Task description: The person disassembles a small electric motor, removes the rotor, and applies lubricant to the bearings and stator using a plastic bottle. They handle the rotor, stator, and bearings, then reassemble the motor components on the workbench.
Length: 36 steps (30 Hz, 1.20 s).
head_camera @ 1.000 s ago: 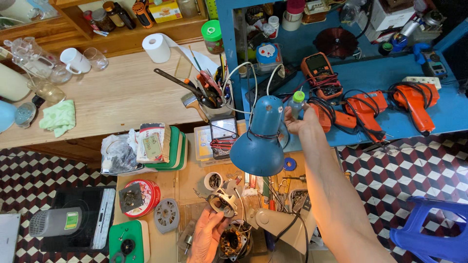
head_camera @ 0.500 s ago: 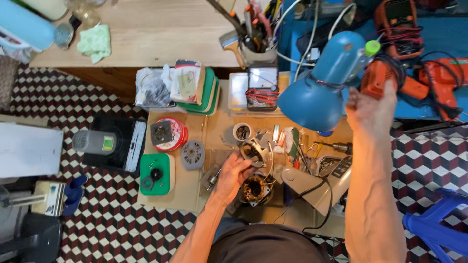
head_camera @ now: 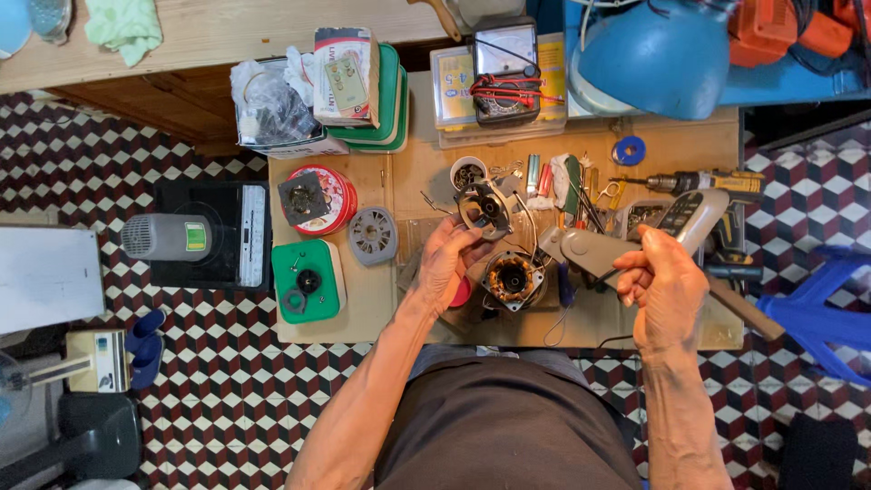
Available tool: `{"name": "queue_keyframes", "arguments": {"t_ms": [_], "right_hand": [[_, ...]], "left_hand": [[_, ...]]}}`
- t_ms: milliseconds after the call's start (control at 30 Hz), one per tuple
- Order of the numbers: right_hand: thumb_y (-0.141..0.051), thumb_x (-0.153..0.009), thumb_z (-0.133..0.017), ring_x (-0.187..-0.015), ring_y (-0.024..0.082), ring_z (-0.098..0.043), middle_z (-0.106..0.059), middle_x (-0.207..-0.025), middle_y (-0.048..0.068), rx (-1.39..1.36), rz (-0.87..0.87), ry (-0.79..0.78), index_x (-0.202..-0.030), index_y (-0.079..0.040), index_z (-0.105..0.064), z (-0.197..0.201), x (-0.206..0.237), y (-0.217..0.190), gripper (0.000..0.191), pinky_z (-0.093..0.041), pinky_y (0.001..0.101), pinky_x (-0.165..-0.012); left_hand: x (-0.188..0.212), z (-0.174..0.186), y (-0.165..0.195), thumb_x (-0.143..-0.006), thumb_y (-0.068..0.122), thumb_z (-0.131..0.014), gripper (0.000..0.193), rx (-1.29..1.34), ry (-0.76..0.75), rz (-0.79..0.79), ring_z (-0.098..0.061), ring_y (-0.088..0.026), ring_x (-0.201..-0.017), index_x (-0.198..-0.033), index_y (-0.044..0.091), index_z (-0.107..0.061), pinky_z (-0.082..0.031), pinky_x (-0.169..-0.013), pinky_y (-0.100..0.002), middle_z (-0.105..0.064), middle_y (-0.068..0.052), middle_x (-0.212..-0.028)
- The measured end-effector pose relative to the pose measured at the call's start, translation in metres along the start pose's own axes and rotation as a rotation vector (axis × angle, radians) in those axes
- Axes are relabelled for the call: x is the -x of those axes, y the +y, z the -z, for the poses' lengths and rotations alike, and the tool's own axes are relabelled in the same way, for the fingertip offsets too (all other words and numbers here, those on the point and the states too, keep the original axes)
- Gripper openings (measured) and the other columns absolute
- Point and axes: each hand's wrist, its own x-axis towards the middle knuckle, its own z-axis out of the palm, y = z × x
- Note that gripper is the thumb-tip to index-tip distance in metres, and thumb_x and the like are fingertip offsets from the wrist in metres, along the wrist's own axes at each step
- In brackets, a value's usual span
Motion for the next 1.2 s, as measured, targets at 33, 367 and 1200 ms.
{"name": "queue_keyframes", "arguments": {"t_ms": [33,367,1200], "right_hand": [[-0.028,-0.105,-0.061,-0.057,0.011,-0.058,-0.067,-0.084,0.013,0.003,-0.003,0.007,-0.131,0.004,-0.06,-0.002,0.011,0.008,0.041,-0.041,0.0207,-0.047],[-0.022,-0.103,-0.061,-0.058,0.009,-0.059,-0.068,-0.085,0.011,-0.011,-0.041,0.162,-0.128,0.005,-0.061,-0.028,0.111,0.081,0.037,-0.043,0.0204,-0.047],[-0.02,-0.072,-0.082,-0.131,0.039,-0.052,-0.051,-0.144,0.025,1.059,0.677,-0.303,-0.15,-0.001,-0.038,-0.092,0.047,0.013,0.092,-0.04,0.0441,-0.112]], "left_hand": [[0.002,0.005,0.002,-0.095,0.004,-0.061,0.037,0.016,-0.009,0.01,-0.069,-0.023,-0.11,-0.131,0.001,-0.053,-0.059,-0.095,-0.035,-0.068,-0.014,-0.121],[0.018,0.029,0.013,-0.096,0.005,-0.062,0.041,-0.01,-0.137,0.132,-0.069,-0.024,-0.11,-0.135,-0.001,-0.048,-0.059,-0.097,-0.033,-0.067,-0.017,-0.123],[-0.004,0.012,0.03,-0.092,0.016,-0.061,0.042,-0.391,-0.319,0.233,-0.071,-0.016,-0.083,-0.131,0.002,-0.06,-0.059,-0.077,-0.028,-0.072,-0.011,-0.102]]}}
